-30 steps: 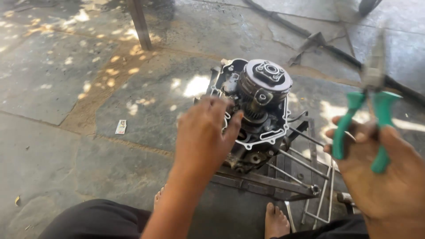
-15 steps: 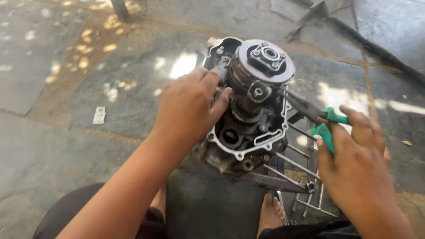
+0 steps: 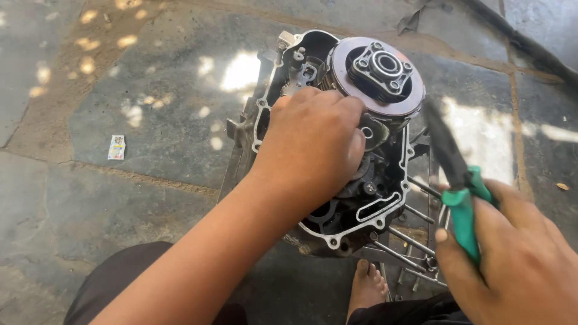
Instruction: Using pliers to manipulate and repair internal motorcycle engine components.
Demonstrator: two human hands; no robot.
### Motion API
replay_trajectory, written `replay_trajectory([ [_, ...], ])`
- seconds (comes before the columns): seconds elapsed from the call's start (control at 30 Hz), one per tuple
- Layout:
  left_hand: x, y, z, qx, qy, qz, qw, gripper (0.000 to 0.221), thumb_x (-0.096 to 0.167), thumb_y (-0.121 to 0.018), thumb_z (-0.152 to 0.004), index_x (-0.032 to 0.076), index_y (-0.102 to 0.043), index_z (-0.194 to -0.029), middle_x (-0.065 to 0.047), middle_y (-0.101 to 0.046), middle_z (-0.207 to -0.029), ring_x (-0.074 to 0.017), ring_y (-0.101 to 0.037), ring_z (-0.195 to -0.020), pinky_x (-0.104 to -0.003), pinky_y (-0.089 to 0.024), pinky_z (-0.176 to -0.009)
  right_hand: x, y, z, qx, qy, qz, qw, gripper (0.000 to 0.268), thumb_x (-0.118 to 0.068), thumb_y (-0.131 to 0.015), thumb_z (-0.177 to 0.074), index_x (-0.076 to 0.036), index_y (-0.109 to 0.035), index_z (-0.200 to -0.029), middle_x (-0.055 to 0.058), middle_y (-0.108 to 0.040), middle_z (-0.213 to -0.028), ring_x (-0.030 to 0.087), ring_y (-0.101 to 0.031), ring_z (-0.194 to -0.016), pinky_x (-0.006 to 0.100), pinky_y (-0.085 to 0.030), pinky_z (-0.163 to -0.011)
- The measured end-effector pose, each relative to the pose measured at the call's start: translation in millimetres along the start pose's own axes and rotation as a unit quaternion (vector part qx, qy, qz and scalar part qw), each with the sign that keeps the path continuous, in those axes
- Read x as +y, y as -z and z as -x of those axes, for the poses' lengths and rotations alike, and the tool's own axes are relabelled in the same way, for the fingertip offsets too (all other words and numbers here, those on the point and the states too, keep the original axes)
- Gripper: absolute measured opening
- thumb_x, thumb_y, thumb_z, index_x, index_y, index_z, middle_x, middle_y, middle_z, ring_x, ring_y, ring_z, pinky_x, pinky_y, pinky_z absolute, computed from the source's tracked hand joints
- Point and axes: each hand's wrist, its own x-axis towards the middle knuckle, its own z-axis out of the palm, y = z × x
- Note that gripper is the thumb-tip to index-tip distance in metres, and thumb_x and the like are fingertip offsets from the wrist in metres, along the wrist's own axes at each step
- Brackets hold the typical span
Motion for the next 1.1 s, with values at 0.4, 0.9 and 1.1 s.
replay_trajectory([
  [0.4, 9.9, 4.0, 9.5, -0.005, 0.057, 0.051, 0.997, 0.025, 0.015, -0.063, -0.092, 0.005, -0.072, -0.112, -0.014, -0.073, -0.097, -0.0323, -0.070, -0.092, -0.049, -0.052, -0.084, 8.1, -4.0, 12.6, -0.126, -0.081, 0.055, 0.987, 0.057, -0.038, -0.080, -0.069, -0.008, -0.076, -0.117, 0.018, -0.072, -0.117, 0.027, -0.078, -0.088, 0.038, -0.065, -0.075],
  [0.9, 78.1, 44.1, 93.9, -0.138, 0.120, 0.290, 0.939, 0.078, 0.050, -0.062, -0.099, -0.011, -0.047, -0.145, -0.028, -0.067, -0.123, -0.0407, -0.065, -0.117, -0.048, -0.050, -0.099, 19.6, -22.7, 45.8, -0.314, -0.127, -0.825, 0.453, 0.060, -0.014, -0.070, -0.088, 0.012, -0.049, -0.137, 0.036, -0.064, -0.115, 0.049, -0.070, -0.105, 0.061, -0.061, -0.088],
  [1.1, 85.1, 44.1, 117.0, -0.285, 0.090, 0.264, 0.917, 0.090, 0.041, -0.073, -0.085, -0.014, -0.036, -0.147, -0.033, -0.059, -0.127, -0.0475, -0.063, -0.114, -0.050, -0.050, -0.095, -21.4, -28.4, 56.5, -0.308, -0.164, -0.882, 0.316, 0.038, -0.008, -0.063, -0.082, -0.002, -0.047, -0.115, 0.024, -0.058, -0.124, 0.041, -0.065, -0.112, 0.046, -0.054, -0.086],
])
